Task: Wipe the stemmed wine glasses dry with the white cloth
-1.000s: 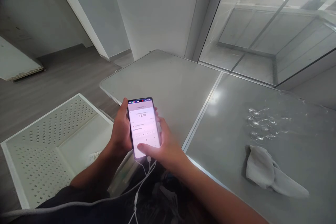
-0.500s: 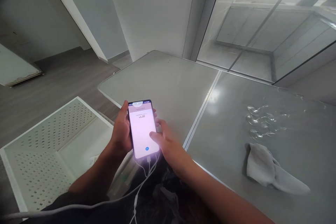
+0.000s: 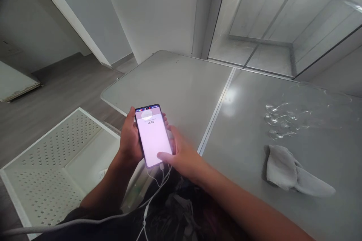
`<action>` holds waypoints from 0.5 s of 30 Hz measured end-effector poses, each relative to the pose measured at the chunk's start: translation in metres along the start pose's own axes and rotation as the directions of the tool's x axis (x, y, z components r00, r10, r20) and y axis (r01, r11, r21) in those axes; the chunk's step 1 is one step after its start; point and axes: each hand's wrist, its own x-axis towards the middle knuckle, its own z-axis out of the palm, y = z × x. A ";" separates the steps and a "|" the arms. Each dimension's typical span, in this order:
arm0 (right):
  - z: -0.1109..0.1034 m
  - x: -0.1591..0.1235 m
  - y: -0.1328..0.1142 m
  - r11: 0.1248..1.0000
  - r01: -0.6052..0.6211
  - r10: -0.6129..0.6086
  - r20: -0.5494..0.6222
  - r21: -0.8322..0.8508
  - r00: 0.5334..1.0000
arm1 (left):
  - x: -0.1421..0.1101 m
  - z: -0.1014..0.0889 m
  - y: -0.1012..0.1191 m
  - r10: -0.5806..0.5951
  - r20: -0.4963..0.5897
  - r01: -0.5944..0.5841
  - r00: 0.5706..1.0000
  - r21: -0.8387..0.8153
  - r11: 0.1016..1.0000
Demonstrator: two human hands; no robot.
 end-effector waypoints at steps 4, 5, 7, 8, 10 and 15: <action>0.001 -0.001 -0.003 1.000 0.003 -0.003 0.005 0.006 1.000 | 0.000 0.002 0.000 -0.020 0.018 0.020 1.000 -0.024 1.000; 0.002 -0.001 -0.003 1.000 0.005 -0.005 0.008 0.016 1.000 | -0.001 0.002 0.000 -0.026 0.026 0.026 0.999 -0.027 0.999; 0.002 -0.001 -0.004 1.000 0.004 -0.004 0.011 0.027 1.000 | -0.001 0.002 -0.001 -0.023 0.026 0.023 0.999 -0.022 0.999; 0.002 -0.001 -0.004 1.000 0.001 -0.001 0.008 0.021 1.000 | -0.001 0.002 -0.001 -0.015 0.022 0.015 1.000 -0.016 1.000; 0.002 -0.001 -0.004 1.000 -0.008 0.008 0.000 -0.005 1.000 | -0.002 0.003 -0.001 0.000 0.012 0.000 1.000 -0.001 1.000; 0.003 -0.001 -0.002 0.995 0.003 -0.005 -0.019 -0.097 1.000 | -0.005 0.007 -0.001 -0.031 -0.030 0.032 0.999 0.044 0.999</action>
